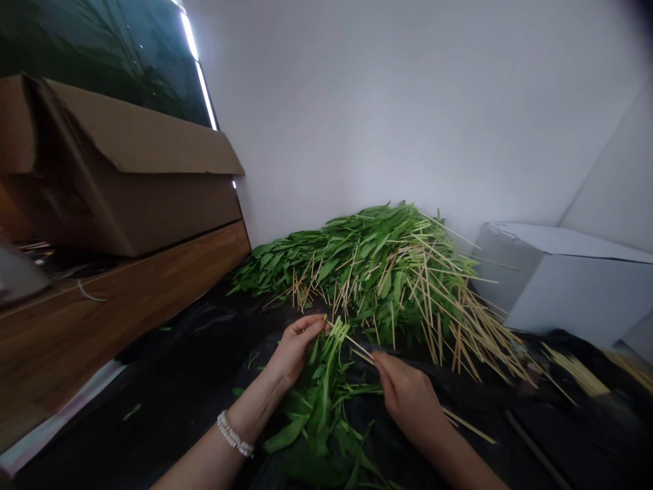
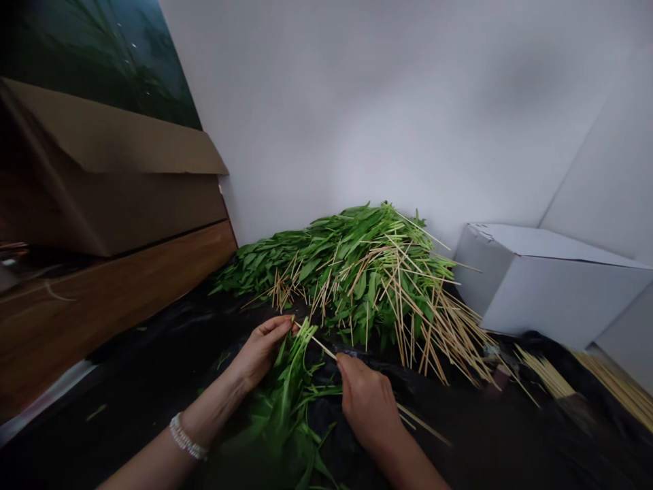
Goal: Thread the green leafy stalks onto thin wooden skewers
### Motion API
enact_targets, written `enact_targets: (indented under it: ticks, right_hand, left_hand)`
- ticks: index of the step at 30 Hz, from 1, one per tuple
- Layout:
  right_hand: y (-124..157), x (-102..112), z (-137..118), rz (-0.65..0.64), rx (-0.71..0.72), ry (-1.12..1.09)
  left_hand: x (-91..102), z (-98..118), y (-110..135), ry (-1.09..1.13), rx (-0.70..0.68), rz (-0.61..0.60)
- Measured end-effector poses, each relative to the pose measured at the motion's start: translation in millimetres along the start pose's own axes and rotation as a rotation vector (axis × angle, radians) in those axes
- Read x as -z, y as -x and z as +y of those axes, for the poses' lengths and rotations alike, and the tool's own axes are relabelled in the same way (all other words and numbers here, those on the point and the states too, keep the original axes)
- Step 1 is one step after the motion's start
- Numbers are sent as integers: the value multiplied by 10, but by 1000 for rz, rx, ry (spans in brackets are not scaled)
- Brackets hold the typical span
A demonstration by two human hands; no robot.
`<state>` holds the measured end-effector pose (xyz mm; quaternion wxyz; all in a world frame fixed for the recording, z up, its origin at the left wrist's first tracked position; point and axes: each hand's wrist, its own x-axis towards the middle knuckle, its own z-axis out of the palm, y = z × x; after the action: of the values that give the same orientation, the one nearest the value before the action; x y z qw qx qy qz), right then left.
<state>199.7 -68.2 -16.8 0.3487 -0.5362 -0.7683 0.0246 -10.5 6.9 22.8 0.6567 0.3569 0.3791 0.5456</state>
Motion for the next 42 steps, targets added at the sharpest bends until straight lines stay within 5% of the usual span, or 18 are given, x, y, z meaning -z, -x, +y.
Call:
enact_targets:
  ticks: [32,42]
  right_hand:
    - [8,-2,-32,3,8,57]
    - [3,2,-29,4,10,32]
  left_hand:
    - [28,-44,-13,-304,-193,101]
    - [40,-54,-14,-178,-78,40]
